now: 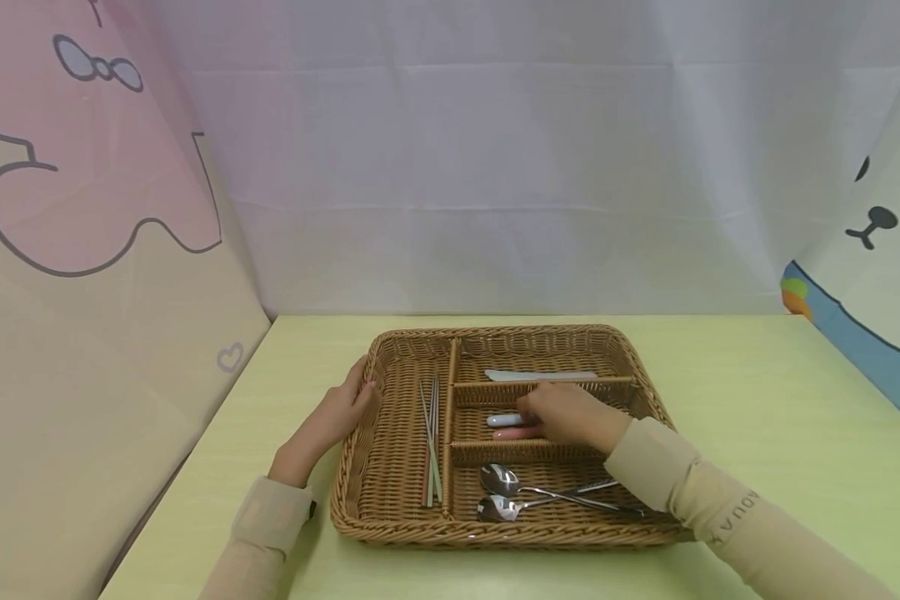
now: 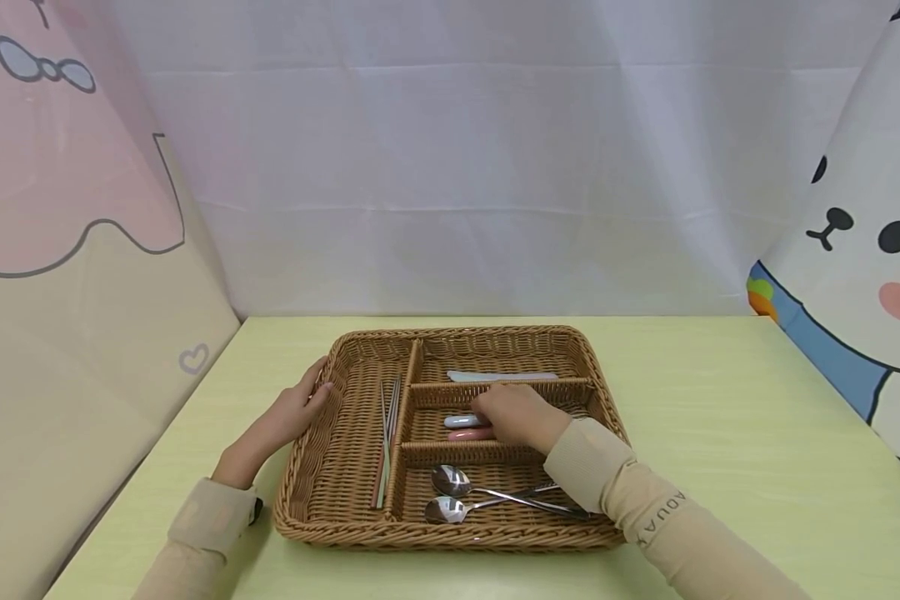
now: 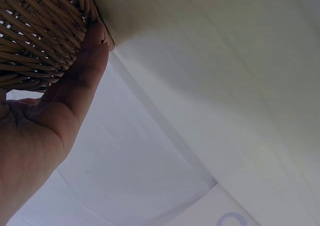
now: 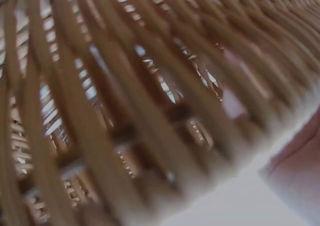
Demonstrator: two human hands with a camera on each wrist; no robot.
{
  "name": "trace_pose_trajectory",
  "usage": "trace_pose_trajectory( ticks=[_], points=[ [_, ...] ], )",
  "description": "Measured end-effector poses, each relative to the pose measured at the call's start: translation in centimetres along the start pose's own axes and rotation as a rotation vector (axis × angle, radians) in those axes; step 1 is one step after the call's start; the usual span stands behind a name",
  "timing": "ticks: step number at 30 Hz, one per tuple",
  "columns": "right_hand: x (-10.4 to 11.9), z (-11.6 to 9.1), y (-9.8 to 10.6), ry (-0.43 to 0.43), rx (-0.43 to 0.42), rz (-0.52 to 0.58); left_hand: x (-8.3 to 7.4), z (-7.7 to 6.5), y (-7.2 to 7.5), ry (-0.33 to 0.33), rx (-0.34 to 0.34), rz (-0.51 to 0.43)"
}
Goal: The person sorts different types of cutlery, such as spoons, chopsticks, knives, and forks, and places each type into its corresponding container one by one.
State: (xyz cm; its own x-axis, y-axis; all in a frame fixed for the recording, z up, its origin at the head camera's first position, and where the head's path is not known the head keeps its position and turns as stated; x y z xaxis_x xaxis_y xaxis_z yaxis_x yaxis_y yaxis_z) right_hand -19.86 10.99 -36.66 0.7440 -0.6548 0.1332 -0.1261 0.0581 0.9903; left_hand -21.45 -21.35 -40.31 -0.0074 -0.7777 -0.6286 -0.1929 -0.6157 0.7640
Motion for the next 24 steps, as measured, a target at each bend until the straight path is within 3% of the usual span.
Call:
trace_pose_trajectory(
  ticks=[8, 15, 20, 24],
  points=[
    [-0.5, -0.8, 1.1, -0.001, -0.065, -0.032, 0.2, 0.1, 0.1, -0.002, -0.004, 0.009],
    [-1.5, -2.7, 2.5, 0.018, -0.262, -0.155, 0.3, 0.1, 0.2, -0.008, -0.016, 0.022],
    [-2.6, -4.4, 3.4, -0.037, -0.39, -0.145, 0.4, -0.2, 0.4, -0.019, -0.062, 0.097],
    [-3.8, -5.9, 4.0, -0.121, -0.423, -0.12, 0.5, -0.9, 0.9, -0.067, -0.138, 0.163]
  ],
)
Point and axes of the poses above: each hand's wrist, its own z-axis towards the middle knuckle, its own y-axis out of the back of the hand, x = y × z, the point moved 1 cm from there along z, towards the middle knuckle, and after that the axes turned 7 degrees about y, right-handed, at the moved point
